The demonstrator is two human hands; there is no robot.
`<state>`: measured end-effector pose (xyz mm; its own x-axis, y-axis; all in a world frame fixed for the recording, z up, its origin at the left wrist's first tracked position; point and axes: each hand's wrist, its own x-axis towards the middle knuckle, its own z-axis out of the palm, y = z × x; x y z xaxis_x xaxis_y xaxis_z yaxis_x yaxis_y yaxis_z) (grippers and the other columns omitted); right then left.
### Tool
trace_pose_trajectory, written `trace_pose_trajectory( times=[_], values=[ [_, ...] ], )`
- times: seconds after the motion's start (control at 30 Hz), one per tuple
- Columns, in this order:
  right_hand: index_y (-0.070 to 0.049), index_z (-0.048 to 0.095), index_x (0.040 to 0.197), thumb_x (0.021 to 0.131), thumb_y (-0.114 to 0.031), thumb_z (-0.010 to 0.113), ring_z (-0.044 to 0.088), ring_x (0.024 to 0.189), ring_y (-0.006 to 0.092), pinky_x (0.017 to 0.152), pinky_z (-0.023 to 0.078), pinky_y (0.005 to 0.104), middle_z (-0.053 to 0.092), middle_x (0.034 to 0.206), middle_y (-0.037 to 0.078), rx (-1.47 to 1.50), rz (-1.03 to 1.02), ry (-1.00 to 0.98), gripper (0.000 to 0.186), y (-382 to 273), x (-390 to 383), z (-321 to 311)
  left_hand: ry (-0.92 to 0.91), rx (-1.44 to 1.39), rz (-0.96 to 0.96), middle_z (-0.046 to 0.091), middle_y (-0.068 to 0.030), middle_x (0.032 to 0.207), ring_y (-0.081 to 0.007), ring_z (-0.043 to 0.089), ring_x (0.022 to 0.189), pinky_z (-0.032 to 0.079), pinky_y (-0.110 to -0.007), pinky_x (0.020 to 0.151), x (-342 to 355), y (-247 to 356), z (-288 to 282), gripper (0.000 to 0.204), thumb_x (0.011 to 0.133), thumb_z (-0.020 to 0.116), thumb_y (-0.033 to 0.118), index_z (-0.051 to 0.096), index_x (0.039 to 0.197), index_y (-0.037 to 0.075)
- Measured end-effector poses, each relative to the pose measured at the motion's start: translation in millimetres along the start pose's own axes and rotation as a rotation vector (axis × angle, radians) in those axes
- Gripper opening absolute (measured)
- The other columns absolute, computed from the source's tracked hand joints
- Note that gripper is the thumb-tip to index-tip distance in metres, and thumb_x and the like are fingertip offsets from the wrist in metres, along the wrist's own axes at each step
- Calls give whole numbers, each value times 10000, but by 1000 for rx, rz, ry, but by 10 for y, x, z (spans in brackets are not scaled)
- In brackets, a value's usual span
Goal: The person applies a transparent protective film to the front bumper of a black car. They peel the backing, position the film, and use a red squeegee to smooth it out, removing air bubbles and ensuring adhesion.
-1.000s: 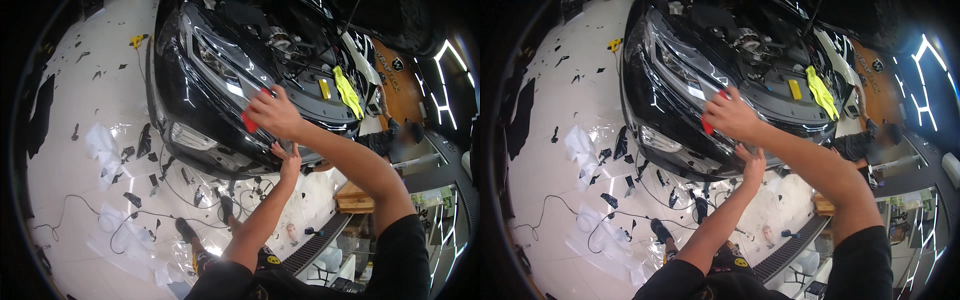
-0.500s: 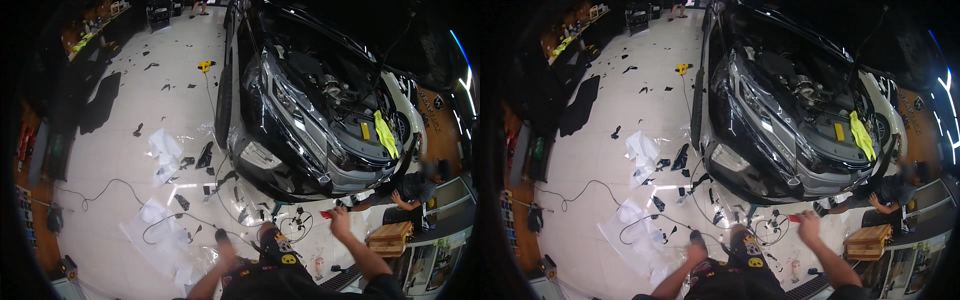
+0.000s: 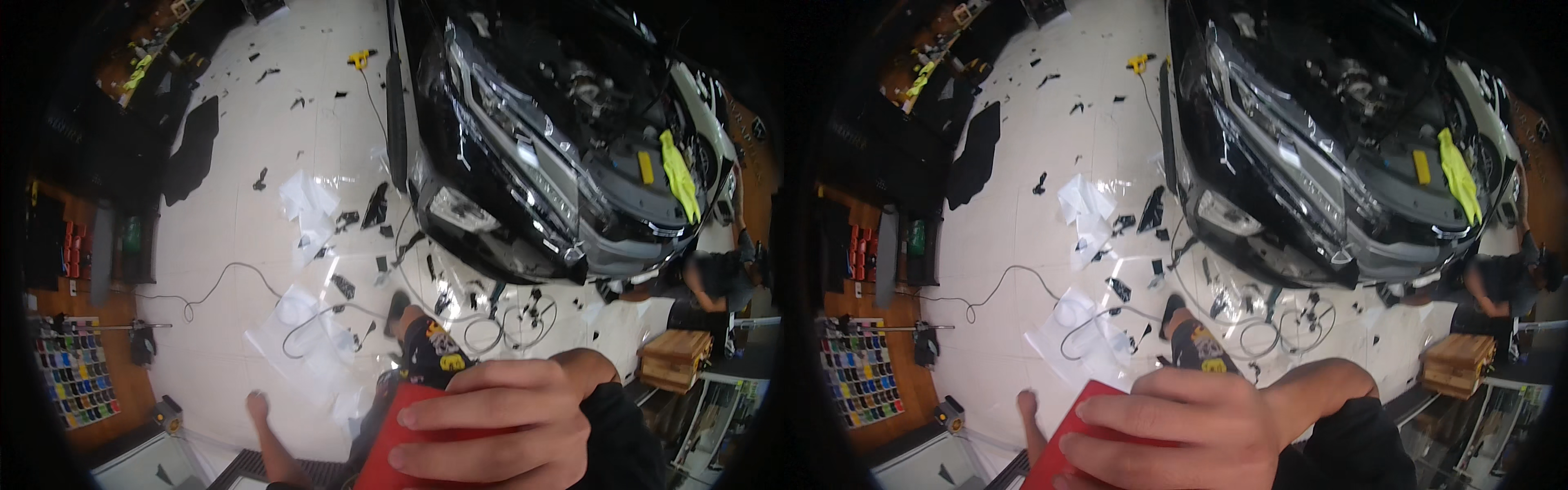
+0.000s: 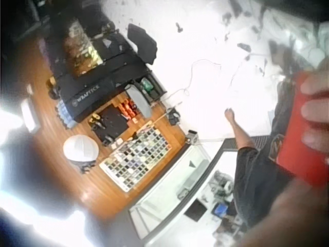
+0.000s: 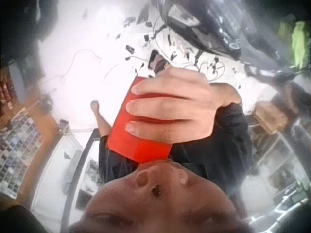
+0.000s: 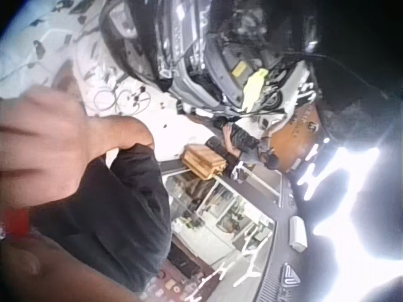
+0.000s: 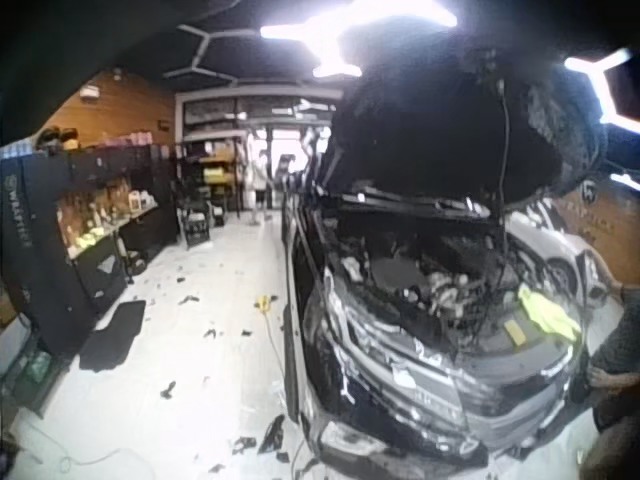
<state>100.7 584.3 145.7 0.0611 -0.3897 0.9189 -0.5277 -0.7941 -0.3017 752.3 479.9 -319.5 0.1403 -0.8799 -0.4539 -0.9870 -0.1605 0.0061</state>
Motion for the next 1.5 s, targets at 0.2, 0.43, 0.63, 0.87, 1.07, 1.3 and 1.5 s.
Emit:
trace_pose_trajectory(
  times=[0.2, 0.43, 0.63, 0.87, 1.07, 1.3, 1.5],
  values=[
    [-52, 788, 989, 763, -67, 769, 732, 810, 280, 521, 556, 281, 756, 928, 126, -19, 103, 189, 228, 538, -116, -67, -361, 126, 682, 707, -257, 1265, -433, 651, 1202, 505, -483, 1059, 327, 2032, 630, 448, 919, 640, 282, 707, 1253, -8],
    [-17, 789, 915, 744, -106, 753, 720, 718, 270, 526, 576, 283, 746, 849, 147, 34, 425, 467, 196, 582, -184, 126, -593, -467, 620, 751, -211, 1220, -337, 724, 1135, 535, -380, 1015, 518, 4401, -813, 455, 963, 635, 226, 655, 1368, 22],
    [-5, 778, 880, 732, -118, 756, 712, 696, 265, 524, 565, 280, 740, 827, 145, -147, 325, 538, 187, 643, 51, -184, -254, -153, 756, 740, -233, 1227, -289, 724, 1107, 538, -372, 1004, 922, 4924, -2014, 418, 965, 581, 101, 649, 1360, -20],
    [-19, 772, 897, 757, -123, 763, 713, 727, 277, 539, 563, 288, 738, 866, 156, -429, 192, 591, 174, 750, 113, -317, -249, -469, 1089, 723, -183, 1274, -252, 680, 1208, 492, -358, 1067, 1005, 6793, -2937, 362, 1000, 599, 83, 666, 1334, -40],
    [-59, 781, 1146, 816, -59, 742, 725, 1002, 315, 827, 603, 365, 733, 1168, 153, -536, 741, 229, 332, 1268, -414, -571, -178, -286, 1929, 719, -128, 1235, -291, 672, 1158, 511, -362, 988, -175, 9120, -3584, 283, 1003, 661, 151, 715, 1257, 39],
    [-5, 745, 1113, 854, 92, 671, 712, 952, 294, 830, 569, 346, 726, 1088, 156, -759, 1322, 744, 286, 2839, -1414, 219, -428, 194, 2376, 656, -101, 1052, -262, 612, 1095, 488, -381, 970, -727, 10691, -3394, 292, 1028, 624, 236, 716, 1257, 80],
    [-6, 747, 1099, 865, 109, 667, 729, 932, 275, 798, 576, 341, 734, 1046, 145, -907, 1459, 883, 273, 3279, -1095, 337, -629, 589, 2425, 636, -69, 962, -254, 611, 1008, 488, -398, 879, -728, 11003, -3495, 256, 966, 713, 317, 721, 1091, 94]
  ],
)
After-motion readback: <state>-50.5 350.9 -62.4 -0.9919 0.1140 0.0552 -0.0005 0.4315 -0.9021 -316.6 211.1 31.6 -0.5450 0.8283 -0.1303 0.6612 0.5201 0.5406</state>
